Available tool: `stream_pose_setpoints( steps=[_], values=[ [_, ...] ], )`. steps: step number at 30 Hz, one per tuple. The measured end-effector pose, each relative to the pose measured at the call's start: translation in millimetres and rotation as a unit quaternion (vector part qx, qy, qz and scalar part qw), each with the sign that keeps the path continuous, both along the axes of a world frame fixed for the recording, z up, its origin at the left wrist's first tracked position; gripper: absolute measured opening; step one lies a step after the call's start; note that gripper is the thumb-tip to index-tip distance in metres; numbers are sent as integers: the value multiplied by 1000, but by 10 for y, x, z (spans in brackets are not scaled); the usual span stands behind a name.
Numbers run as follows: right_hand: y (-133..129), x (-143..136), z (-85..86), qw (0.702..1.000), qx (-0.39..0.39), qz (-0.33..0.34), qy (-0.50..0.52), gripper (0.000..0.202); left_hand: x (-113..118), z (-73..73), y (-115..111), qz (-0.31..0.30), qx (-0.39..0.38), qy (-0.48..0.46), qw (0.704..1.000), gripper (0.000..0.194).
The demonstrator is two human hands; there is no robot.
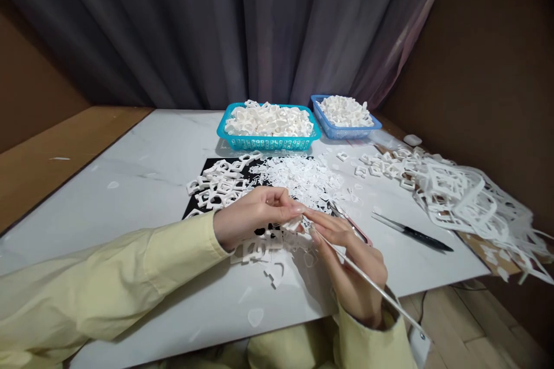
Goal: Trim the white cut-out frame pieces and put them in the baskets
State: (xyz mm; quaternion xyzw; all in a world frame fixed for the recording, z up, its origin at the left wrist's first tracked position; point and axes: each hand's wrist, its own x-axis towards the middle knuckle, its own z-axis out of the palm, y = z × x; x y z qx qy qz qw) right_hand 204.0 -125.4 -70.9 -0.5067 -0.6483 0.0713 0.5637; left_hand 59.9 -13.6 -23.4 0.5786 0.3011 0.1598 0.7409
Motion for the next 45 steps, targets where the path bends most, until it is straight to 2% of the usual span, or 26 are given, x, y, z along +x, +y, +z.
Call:
stream_pose_setpoints(
  steps=[7, 16, 21, 25, 28, 31, 33, 36, 39, 42, 45],
  values=[
    [0, 4, -7, 1000, -8, 12, 8, 18, 0, -25, -5, -4, -76, -8, 997, 26],
    [22, 18, -18, 998, -1, 56, 11, 24, -8, 1, -24, 14, -68, 36, 997, 26],
    [25, 14, 2, 999, -3, 54, 1, 21, -6, -22, -21, 14, -88, 30, 996, 23],
    [19, 8, 11, 999, 2, 54, 6, 24, -7, 13, -38, 7, -101, 22, 995, 24],
    [2, 1, 10, 996, -1, 58, 71, 24, -9, 42, -50, 13, -78, 27, 997, 26],
    [-16, 0, 11, 984, -32, 84, 155, 19, -12, 42, -49, 20, -24, 38, 999, 27],
    [-20, 4, 11, 978, -51, 103, 174, 18, -16, 30, -43, 15, 7, 42, 999, 26],
    [-12, 15, 7, 980, -51, 105, 161, 19, -24, 19, -33, 14, 28, 41, 999, 23],
    [-2, 33, 5, 985, -32, 79, 148, 20, -29, 23, -24, 7, 33, 36, 999, 23],
    [-2, 53, 11, 992, -18, 61, 110, 20, -25, 24, -19, -32, 36, 46, 998, 22],
    [-9, 62, 17, 993, -23, 93, 70, 22, -14, 12, -22, -80, 12, 57, 995, 25]
  ],
)
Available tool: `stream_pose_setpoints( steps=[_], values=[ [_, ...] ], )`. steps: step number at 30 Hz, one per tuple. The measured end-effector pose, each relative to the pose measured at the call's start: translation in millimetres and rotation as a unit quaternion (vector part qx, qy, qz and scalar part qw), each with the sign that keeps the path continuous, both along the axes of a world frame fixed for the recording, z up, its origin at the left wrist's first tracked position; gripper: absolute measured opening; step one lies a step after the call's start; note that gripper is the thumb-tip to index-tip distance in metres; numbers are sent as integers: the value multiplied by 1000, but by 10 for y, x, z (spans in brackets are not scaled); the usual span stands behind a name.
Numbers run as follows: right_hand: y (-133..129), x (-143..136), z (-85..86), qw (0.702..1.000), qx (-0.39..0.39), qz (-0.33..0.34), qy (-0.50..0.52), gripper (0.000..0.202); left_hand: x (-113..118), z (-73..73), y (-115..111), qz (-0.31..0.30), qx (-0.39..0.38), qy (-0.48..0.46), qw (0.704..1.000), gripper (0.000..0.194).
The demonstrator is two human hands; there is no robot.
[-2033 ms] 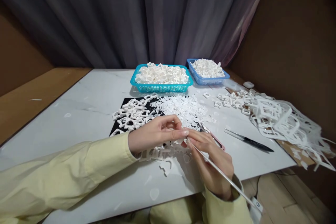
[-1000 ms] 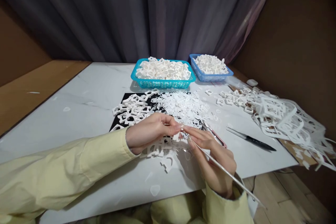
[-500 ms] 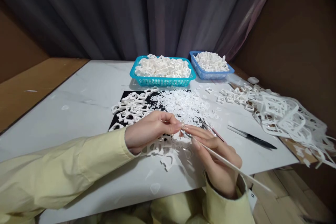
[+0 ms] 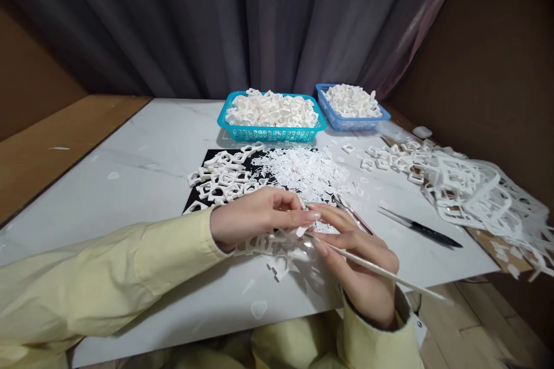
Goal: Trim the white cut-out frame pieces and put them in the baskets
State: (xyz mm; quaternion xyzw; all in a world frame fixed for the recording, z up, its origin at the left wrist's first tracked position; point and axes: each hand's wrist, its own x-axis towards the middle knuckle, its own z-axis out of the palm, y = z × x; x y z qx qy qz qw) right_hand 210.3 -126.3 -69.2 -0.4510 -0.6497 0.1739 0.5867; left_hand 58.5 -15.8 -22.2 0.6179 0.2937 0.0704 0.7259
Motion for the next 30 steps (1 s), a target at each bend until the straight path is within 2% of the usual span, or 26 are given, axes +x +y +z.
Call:
stream_pose_setpoints(
  steps=[2, 5, 8, 14, 17, 20, 25, 30],
  values=[
    [-7, -6, 1, 1000, 5, -2, -11, 25, 5, -8, -3, -14, -36, -18, 999, 29],
    [-17, -28, 0, 997, 30, -69, -8, 28, 6, -11, -4, -5, -53, -51, 997, 26],
    [-21, -46, -3, 993, 44, -113, -11, 30, 7, -16, -17, 49, -5, -64, 997, 29],
    [-29, -47, -22, 990, 72, -120, -8, 31, 14, -16, -73, 112, 79, -82, 987, 15],
    [-40, -46, -38, 989, 64, -134, -6, 30, 11, 2, -66, 94, 71, -88, 989, 11],
    [-28, -57, -40, 989, 51, -134, 41, 25, 9, 6, -40, 76, 60, -124, 988, 7],
    [24, -76, 0, 982, -5, -89, 168, 18, -12, -41, -3, 51, 41, -162, 985, 8],
    [40, -47, -5, 965, -80, -41, 245, 13, -25, -118, 29, 10, -47, -200, 979, 7]
  ],
)
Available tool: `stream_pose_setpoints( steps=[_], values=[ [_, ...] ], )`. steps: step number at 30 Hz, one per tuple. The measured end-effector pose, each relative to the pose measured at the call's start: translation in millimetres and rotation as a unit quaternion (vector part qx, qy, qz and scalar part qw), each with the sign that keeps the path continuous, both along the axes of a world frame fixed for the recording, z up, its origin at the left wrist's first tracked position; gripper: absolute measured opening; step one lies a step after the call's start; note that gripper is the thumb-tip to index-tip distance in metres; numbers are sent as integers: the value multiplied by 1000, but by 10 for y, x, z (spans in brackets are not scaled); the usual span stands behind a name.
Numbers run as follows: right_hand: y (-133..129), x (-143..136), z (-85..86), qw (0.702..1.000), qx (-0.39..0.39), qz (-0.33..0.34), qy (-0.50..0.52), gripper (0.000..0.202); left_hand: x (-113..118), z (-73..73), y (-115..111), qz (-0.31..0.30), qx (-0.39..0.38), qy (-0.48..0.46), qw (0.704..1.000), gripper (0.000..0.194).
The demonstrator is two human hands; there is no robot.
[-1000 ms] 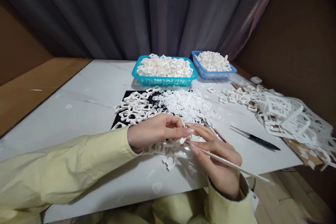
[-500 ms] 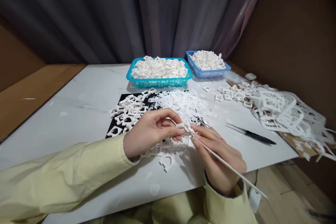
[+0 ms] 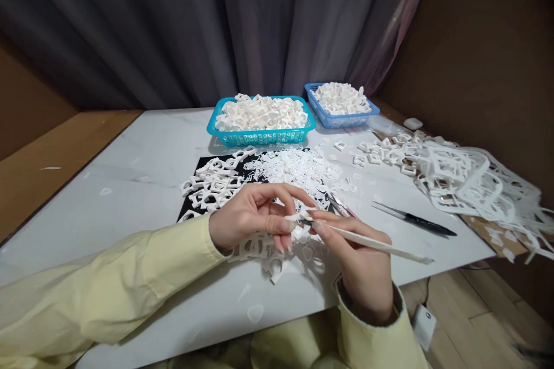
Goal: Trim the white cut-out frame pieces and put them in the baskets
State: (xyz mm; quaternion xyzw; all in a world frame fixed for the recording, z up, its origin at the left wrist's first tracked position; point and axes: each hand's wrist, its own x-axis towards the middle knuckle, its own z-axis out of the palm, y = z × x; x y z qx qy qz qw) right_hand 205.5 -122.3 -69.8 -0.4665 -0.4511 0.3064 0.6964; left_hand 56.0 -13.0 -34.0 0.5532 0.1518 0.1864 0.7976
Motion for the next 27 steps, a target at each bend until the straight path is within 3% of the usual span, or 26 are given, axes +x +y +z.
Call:
stream_pose_setpoints(
  steps=[7, 10, 15, 20, 27],
  values=[
    [6, 33, -28, 996, -19, 67, 62, 10, 21, -89, 10, -29, -58, -34, 997, 8],
    [-15, 70, -9, 999, -1, 43, 8, 12, 27, -104, 4, -16, -65, -36, 997, 7],
    [-91, 137, 79, 984, 106, -51, -135, 20, 31, -106, -2, -12, -64, -37, 997, 7],
    [-134, 83, 196, 965, 93, 3, -244, 25, 28, -92, -9, -9, -68, -15, 998, 9],
    [-129, 30, 213, 955, 97, -15, -279, 26, 31, -76, -19, -12, -62, 2, 998, 12]
  ],
)
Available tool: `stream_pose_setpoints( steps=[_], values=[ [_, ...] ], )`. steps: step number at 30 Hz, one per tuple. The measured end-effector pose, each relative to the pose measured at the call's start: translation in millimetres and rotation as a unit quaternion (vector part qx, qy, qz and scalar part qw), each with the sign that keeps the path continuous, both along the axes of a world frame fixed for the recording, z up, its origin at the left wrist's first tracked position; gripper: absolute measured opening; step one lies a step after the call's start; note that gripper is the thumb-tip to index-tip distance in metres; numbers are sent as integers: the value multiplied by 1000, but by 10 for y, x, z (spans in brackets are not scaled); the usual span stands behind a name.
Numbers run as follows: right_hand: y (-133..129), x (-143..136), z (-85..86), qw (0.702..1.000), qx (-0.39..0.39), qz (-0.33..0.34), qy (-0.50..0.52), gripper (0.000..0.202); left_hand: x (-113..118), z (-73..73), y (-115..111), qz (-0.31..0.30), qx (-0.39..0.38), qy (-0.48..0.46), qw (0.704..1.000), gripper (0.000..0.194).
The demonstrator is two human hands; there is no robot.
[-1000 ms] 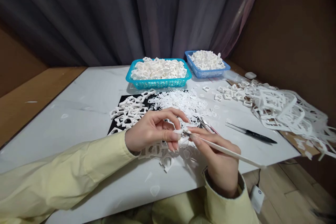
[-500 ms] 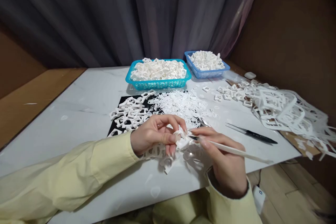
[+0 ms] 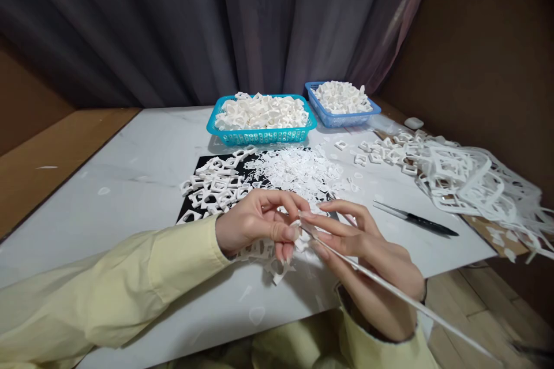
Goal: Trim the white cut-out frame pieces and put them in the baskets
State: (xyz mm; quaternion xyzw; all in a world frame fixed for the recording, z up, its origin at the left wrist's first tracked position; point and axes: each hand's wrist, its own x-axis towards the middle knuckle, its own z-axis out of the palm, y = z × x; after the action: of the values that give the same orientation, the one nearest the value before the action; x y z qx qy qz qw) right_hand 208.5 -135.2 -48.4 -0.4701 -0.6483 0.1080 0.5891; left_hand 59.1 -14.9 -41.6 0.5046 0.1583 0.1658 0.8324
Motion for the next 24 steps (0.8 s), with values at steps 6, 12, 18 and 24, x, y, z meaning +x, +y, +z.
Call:
stream_pose_setpoints(
  steps=[6, 12, 18, 24],
  values=[
    [12, -15, 2, 1000, -17, 12, 0, 21, 2, -7, -1, -10, -2, -1, 1000, 12],
    [12, -21, 44, 999, 1, -6, -39, 20, 5, -7, -10, 0, -10, 5, 1000, 14],
    [19, -10, 43, 997, 16, -5, -78, 20, 11, -18, -19, 0, -21, 2, 1000, 14],
    [22, -16, 63, 970, 29, -67, -230, 17, 9, -7, -16, -3, -33, 3, 999, 9]
  ],
)
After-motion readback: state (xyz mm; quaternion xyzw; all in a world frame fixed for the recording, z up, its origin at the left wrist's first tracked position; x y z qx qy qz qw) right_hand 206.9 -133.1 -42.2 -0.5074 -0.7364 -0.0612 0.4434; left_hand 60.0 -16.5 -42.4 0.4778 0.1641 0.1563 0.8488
